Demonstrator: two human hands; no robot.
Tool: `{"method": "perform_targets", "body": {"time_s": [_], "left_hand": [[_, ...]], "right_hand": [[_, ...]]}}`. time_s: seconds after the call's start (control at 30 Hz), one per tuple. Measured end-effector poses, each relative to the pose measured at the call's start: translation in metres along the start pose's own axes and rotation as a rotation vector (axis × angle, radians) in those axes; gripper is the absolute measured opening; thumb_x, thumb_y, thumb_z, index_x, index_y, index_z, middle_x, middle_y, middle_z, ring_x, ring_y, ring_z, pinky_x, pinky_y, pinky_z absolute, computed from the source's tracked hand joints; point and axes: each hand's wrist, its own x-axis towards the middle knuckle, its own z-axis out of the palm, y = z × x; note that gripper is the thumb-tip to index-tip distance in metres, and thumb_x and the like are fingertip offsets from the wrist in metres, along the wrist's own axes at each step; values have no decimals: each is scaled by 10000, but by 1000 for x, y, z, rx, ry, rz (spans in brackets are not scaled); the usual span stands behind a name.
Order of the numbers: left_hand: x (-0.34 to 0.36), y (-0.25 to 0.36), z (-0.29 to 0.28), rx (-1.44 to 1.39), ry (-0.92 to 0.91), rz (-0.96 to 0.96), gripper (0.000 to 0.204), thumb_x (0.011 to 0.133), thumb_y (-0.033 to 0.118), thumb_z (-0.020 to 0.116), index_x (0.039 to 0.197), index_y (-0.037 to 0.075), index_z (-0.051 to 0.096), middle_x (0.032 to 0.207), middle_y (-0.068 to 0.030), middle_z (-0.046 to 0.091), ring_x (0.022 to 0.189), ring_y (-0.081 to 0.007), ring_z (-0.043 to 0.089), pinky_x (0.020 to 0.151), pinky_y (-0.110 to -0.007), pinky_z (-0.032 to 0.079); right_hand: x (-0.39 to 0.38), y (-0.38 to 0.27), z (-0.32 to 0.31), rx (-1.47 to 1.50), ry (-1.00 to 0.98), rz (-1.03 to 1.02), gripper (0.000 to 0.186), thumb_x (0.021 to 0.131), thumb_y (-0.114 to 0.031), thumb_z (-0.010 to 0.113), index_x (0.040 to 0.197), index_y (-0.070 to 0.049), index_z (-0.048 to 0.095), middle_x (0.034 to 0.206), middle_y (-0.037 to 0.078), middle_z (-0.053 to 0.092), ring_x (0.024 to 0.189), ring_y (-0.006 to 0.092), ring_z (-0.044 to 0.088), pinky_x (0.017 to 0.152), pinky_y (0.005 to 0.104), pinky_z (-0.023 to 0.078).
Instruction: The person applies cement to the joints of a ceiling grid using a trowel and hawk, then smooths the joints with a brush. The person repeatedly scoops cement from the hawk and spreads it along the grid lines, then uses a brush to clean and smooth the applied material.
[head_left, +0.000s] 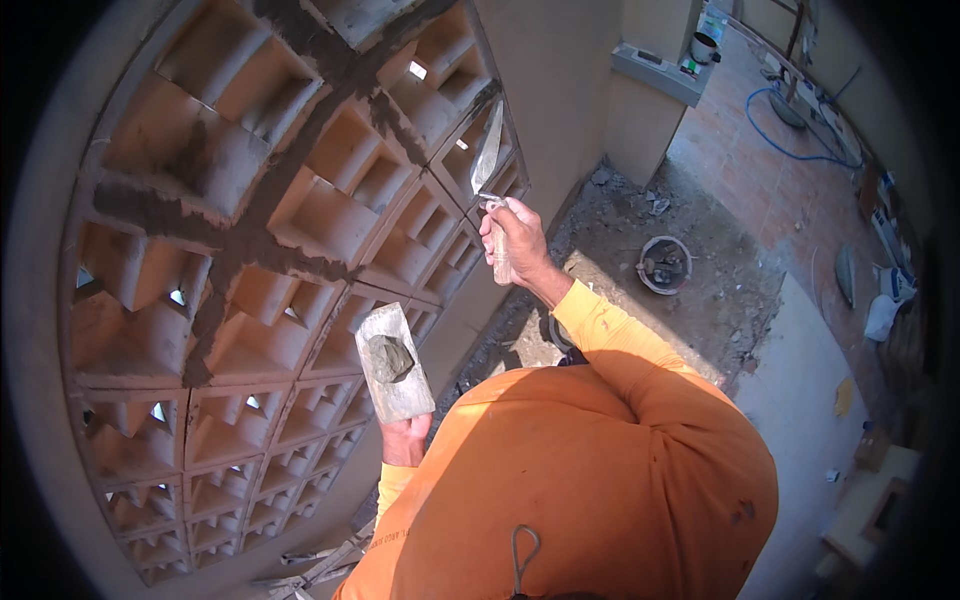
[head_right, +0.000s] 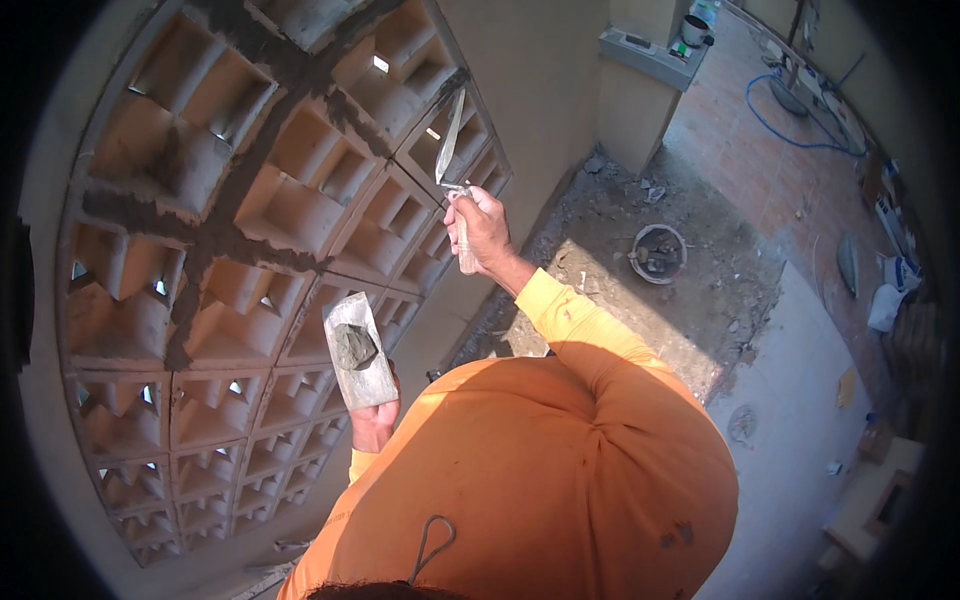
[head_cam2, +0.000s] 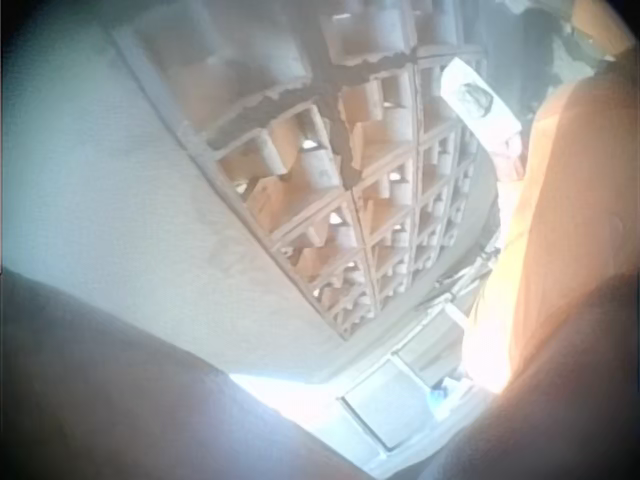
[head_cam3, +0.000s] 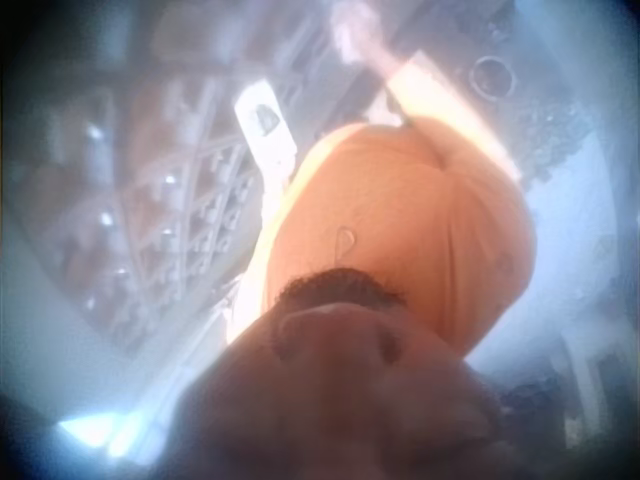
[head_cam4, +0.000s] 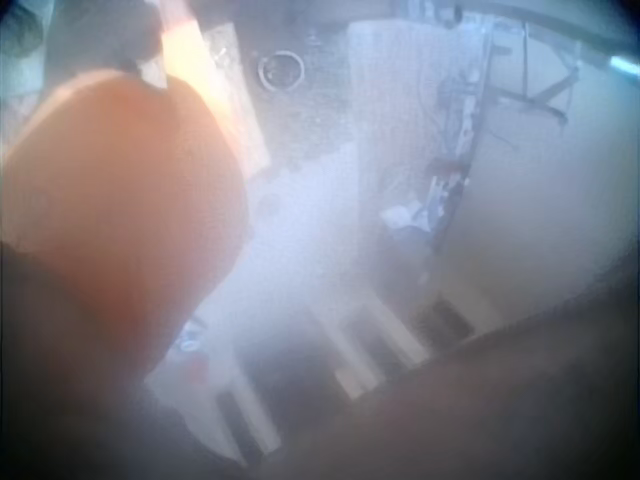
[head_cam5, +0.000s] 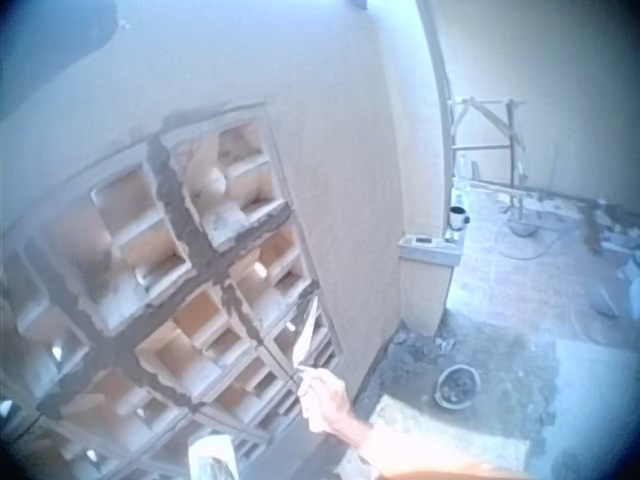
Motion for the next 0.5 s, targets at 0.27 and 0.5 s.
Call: {"method": "perform_targets", "body": {"time_s": [0.27, 0.5], "left_hand": [[-15, 6, 27, -25, -34, -76, 205, 1004, 264, 657, 1130, 107, 694, 981, -91, 732, 813, -269, 711, 609, -350, 641], [-21, -4, 50, -89, -134, -112, 254, 1000, 277, 664, 1176, 95, 681, 1024, -101, 730, 848, -280, 717, 642, -370, 650]], "right_hand": [[31, 21, -3, 23, 12, -46, 174, 958, -190, 605, 1030, -38, 562, 761, 70, 612, 544, 138, 559, 448, 308, 492], [-9, 17, -29, -432, -219, -260, 94, 901, -98, 598, 907, -44, 521, 710, 6, 566, 569, 83, 519, 514, 284, 439]]}}
